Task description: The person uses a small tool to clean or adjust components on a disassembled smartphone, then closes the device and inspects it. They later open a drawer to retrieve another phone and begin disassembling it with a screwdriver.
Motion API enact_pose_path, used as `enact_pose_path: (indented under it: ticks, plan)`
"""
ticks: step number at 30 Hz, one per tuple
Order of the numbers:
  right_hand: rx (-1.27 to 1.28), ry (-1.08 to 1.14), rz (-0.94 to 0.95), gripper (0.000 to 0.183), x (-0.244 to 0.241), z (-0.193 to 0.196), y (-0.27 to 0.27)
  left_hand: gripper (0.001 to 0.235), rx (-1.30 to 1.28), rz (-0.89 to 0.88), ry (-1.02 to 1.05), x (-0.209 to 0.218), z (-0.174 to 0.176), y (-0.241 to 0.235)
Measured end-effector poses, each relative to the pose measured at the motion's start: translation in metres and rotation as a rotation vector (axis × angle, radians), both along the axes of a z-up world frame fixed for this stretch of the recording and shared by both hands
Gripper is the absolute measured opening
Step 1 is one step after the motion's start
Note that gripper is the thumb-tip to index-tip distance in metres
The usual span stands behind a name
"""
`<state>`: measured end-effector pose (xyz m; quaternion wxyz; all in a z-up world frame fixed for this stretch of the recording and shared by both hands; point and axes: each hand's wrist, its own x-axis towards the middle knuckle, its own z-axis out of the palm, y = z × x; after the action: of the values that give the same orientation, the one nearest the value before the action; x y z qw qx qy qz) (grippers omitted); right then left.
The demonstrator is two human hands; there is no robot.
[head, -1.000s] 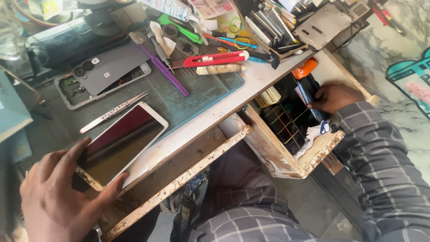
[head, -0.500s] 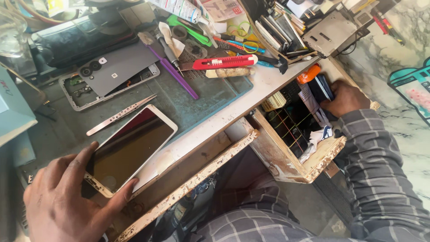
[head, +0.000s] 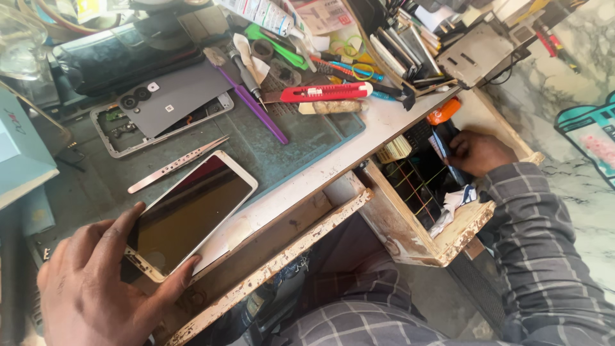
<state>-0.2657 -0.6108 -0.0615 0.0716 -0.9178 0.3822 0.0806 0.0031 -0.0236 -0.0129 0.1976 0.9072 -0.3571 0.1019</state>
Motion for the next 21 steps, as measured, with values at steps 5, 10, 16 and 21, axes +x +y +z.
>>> enact_pose_path:
  ticks: [5,10,16,21]
  plan:
    - [-0.063,-0.28,0.101,0.039,0.012,0.012,0.024,0.087,-0.017,0.02,0.012,0.001,-0.002,0.0]
    - [0.019,-0.379,0.27,0.044,0.045,0.02,0.037,0.084,-0.032,0.012,-0.008,-0.002,0.0,0.001]
    - [-0.068,-0.288,0.18,0.045,0.061,0.012,0.035,0.084,-0.037,0.0,0.027,-0.001,0.001,0.0]
    - [0.12,-0.484,0.106,0.045,0.04,-0.006,0.024,0.083,-0.03,-0.009,0.001,-0.001,0.001,0.0]
